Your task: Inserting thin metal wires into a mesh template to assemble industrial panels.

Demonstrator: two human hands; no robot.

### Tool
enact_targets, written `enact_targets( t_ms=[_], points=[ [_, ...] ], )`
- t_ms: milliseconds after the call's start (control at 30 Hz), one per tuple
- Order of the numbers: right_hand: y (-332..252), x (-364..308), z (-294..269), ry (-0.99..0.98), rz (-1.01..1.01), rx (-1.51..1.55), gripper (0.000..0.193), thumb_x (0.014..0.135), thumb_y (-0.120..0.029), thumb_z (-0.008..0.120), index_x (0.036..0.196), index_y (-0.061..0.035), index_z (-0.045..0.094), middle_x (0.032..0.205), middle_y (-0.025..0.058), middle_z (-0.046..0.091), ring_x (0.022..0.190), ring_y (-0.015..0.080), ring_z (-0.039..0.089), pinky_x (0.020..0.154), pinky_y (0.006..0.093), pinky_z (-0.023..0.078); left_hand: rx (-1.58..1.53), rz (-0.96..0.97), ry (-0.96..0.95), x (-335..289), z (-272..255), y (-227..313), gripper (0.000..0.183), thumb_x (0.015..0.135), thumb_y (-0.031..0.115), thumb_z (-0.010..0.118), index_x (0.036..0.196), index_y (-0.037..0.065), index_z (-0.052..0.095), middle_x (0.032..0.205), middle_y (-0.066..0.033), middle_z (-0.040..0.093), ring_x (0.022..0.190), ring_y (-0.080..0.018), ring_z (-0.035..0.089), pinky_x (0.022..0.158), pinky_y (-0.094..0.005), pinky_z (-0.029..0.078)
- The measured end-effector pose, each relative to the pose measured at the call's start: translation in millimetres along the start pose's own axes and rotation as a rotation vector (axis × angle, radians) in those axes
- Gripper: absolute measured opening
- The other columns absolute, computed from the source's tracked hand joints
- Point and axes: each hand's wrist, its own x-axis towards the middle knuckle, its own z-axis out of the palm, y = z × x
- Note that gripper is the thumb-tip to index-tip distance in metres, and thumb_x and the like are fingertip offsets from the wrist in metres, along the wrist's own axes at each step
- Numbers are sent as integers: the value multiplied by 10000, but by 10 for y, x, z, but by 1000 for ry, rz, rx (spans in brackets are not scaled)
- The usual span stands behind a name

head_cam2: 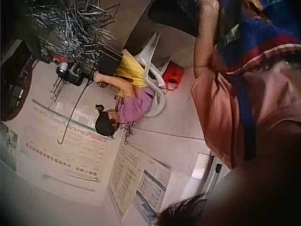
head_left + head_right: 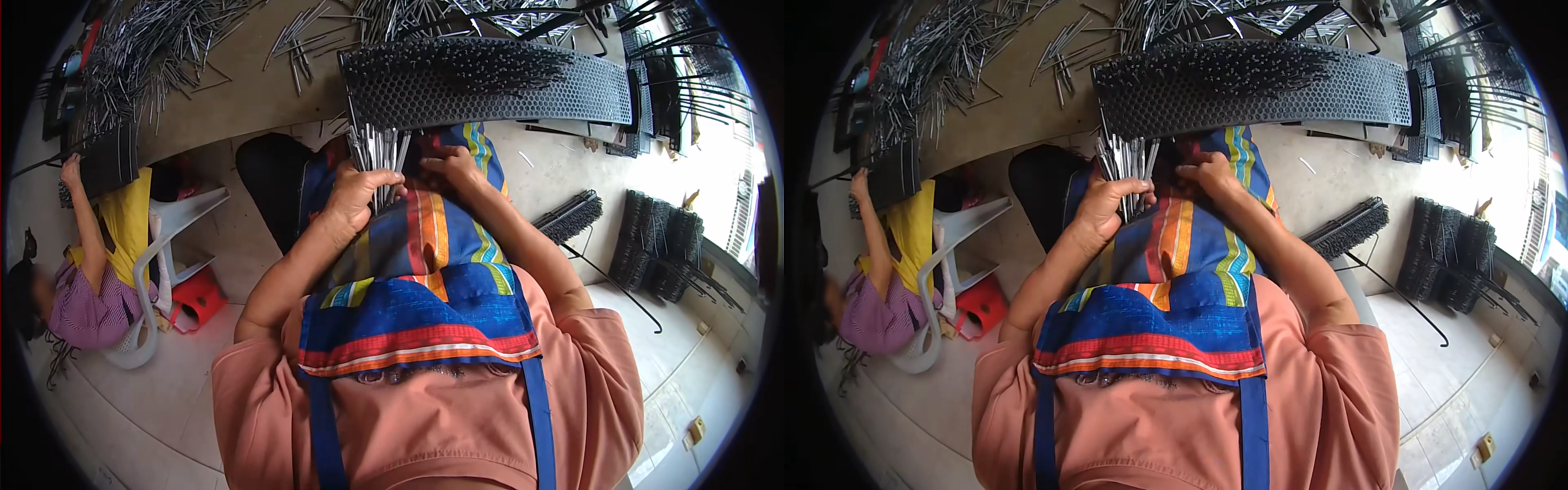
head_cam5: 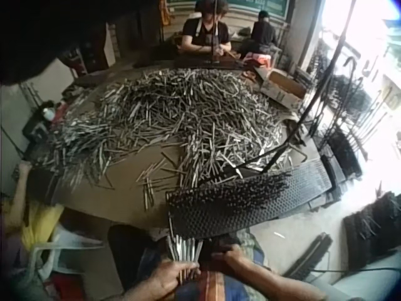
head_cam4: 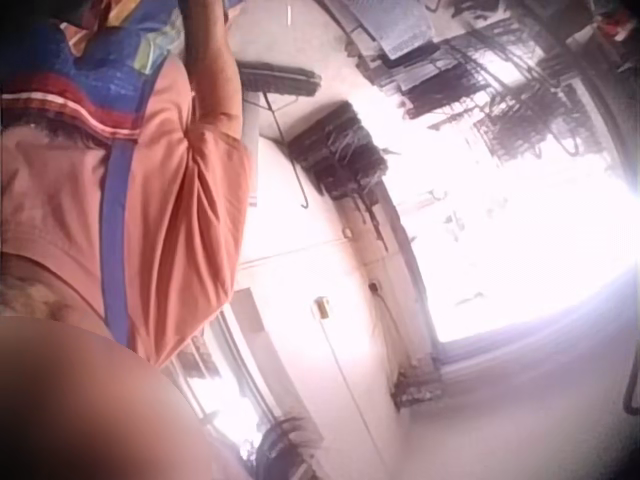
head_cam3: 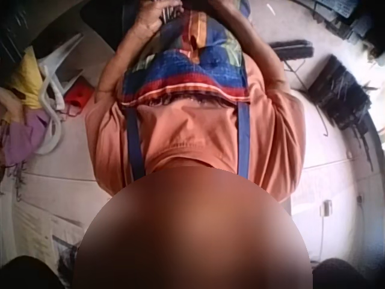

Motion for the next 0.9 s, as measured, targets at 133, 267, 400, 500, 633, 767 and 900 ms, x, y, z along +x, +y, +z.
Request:
enact_targets(
  t_ms=[133,267,400,500,633,767,900],
  points=[
    [-206,-203,127,-14,-263,-360,180,870,-153,668,898,24,674,693,77,648,561,143,588,510,264,480,5,21,-37,28,-90,-49,376,707,-91,638,1067,14,615,819,-102,673,663,-220,674,561,-336,552],
    [-482,-462,290,-114,-284,-87,131,871,-149,683,836,-24,666,631,6,592,500,69,500,458,227,367,-108,60,-95,-143,127,130,322,693,-141,626,998,-39,654,906,-114,696,716,-226,689,619,-338,580],
    [-557,-442,313,-155,-263,39,124,877,-135,678,789,-67,623,610,-25,563,469,35,449,428,202,301,-28,130,-117,-70,205,82,346,691,-142,629,1010,-12,655,878,-89,687,704,-201,680,628,-328,583],
    [-604,-409,190,-252,-172,138,112,874,-107,671,790,-49,626,635,-8,589,476,42,462,441,206,337,-25,77,-88,-93,257,85,324,694,-129,642,992,-4,662,867,-86,688,713,-201,683,632,-327,581],
    [-778,-478,141,-150,-333,-84,101,866,-81,658,791,-13,651,663,31,629,486,62,494,444,220,365,38,280,-19,30,234,-31,303,708,-128,658,983,1,649,872,-84,681,736,-207,691,618,-340,601],
    [-1012,-417,14,199,-736,-70,64,878,-51,650,894,3,681,698,-15,607,557,42,502,501,199,382,-11,107,55,122,91,-61,312,716,-131,680,997,3,655,866,-78,680,757,-196,687,689,-334,597],
    [-1187,-114,-8,453,-1093,-227,73,859,-5,669,924,-5,702,727,-42,592,606,17,483,540,180,377,-89,186,58,80,169,-20,327,709,-126,682,1007,3,640,848,-87,682,677,-210,686,604,-340,594]
  ],
)
